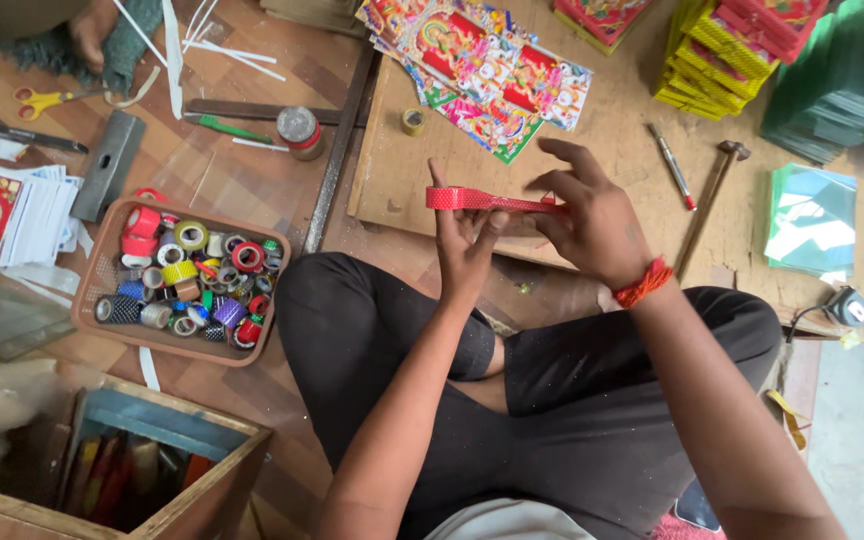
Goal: The person sits on the floor and assembles small decorative cards by placing a printed image onto a cardboard base and securing it with red patterned tape. They repeatedly apply tape to the edges, smooth it down, and set the finished cards aside.
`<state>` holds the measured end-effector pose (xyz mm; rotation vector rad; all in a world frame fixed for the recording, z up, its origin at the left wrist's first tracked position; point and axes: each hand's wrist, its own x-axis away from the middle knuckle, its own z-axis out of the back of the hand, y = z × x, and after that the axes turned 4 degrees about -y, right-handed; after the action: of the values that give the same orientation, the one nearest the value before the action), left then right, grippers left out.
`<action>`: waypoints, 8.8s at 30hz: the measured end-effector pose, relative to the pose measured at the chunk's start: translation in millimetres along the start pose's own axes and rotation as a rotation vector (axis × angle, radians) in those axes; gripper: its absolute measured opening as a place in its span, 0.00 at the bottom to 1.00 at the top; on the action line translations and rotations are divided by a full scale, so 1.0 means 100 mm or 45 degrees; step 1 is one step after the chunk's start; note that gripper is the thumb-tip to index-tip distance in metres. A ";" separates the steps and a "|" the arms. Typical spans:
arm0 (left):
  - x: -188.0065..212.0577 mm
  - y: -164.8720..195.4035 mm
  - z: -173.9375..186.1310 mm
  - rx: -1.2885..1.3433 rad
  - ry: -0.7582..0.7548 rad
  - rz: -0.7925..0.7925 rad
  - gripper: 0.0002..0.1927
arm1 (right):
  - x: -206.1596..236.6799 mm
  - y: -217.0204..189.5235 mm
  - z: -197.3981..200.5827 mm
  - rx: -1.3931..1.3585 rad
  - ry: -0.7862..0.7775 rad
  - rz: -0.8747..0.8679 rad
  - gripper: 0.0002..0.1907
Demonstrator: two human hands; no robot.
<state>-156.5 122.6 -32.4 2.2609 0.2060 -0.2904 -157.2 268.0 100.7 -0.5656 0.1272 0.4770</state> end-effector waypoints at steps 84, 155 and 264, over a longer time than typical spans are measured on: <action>0.04 0.53 0.52 -0.795 0.065 0.621 0.39 | 1.47 0.23 -1.11 -1.198 0.259 -0.773 0.18; 0.45 0.04 0.54 -0.174 0.166 0.442 0.40 | 0.31 0.60 -1.10 -0.709 -0.612 -0.590 0.21; -0.02 0.26 0.11 -0.369 -0.070 0.694 0.42 | 1.44 0.28 -0.91 -1.299 0.263 -0.813 0.18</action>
<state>-153.2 97.4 -19.7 1.9284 -0.3726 -0.0278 -41.6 296.9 -24.9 -1.5923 -0.1186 -0.1896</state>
